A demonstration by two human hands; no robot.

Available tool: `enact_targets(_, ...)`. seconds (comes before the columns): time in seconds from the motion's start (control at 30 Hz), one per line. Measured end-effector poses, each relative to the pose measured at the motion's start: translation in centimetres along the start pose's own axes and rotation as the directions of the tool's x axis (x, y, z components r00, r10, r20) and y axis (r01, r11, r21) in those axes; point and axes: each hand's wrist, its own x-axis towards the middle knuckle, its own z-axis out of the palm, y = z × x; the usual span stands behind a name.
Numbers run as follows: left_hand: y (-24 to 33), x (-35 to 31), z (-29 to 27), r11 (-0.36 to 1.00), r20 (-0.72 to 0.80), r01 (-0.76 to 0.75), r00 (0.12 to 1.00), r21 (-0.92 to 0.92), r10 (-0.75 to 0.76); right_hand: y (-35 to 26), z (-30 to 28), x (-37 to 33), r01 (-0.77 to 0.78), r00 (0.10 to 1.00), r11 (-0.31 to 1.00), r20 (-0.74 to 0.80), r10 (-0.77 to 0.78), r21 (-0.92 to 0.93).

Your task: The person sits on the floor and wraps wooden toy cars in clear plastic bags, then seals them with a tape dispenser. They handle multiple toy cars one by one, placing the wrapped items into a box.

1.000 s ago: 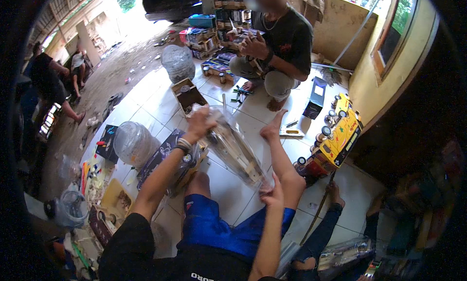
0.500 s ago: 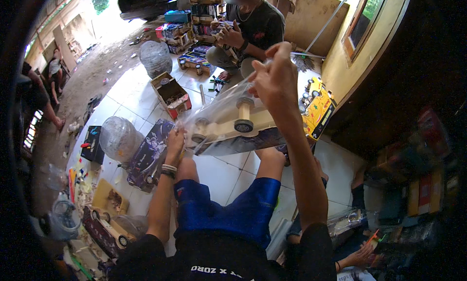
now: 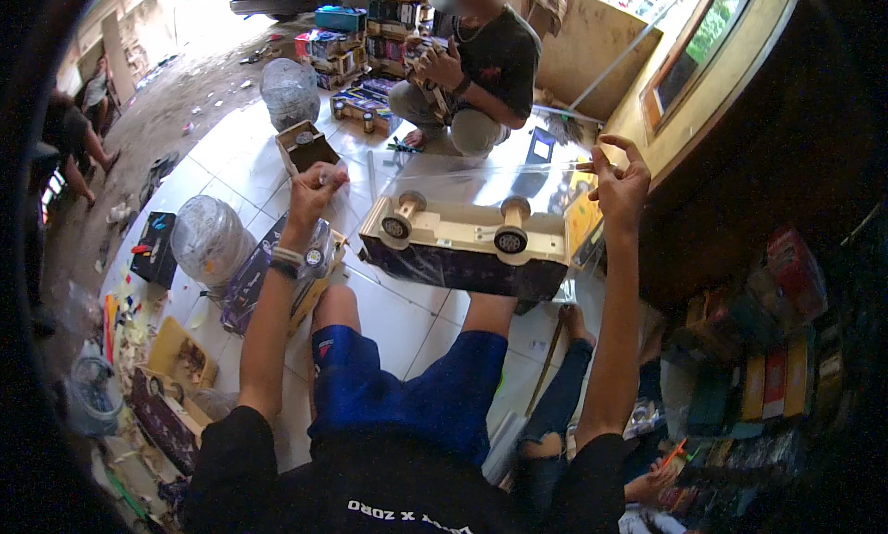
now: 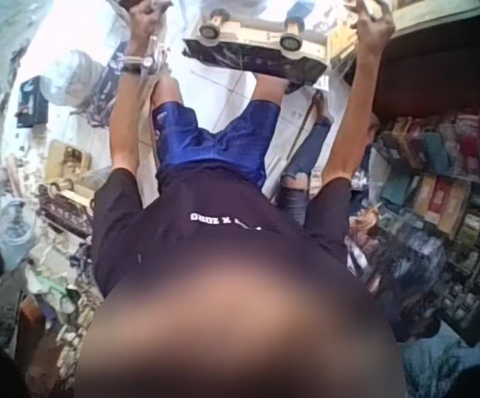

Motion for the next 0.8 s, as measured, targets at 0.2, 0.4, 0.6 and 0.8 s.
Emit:
enact_targets(0.2,0.3,0.7,-3.4,0.992,0.047,0.123,0.991,0.038,-0.125,1.4,-1.0,-0.1,-0.143,0.990,0.977,-0.026,0.141,-0.159)
enact_targets(0.4,-1.8,-1.6,-4.2,0.985,0.032,0.174,0.984,0.001,-0.174,2.5,1.2,2.4,0.021,0.987,1.000,0.161,-0.022,0.005)
enact_targets(0.6,-0.7,-6.7,-6.4,0.892,-0.022,0.013,1.000,0.452,-0.003,0.9,3.1,2.4,-0.064,0.982,0.983,0.162,0.093,-0.173)
enact_targets(0.8,2.9,-20.3,-4.7,0.815,0.395,-0.011,0.879,0.580,-0.269,-3.9,9.0,1.4,0.320,0.849,0.942,0.472,-0.237,-0.102)
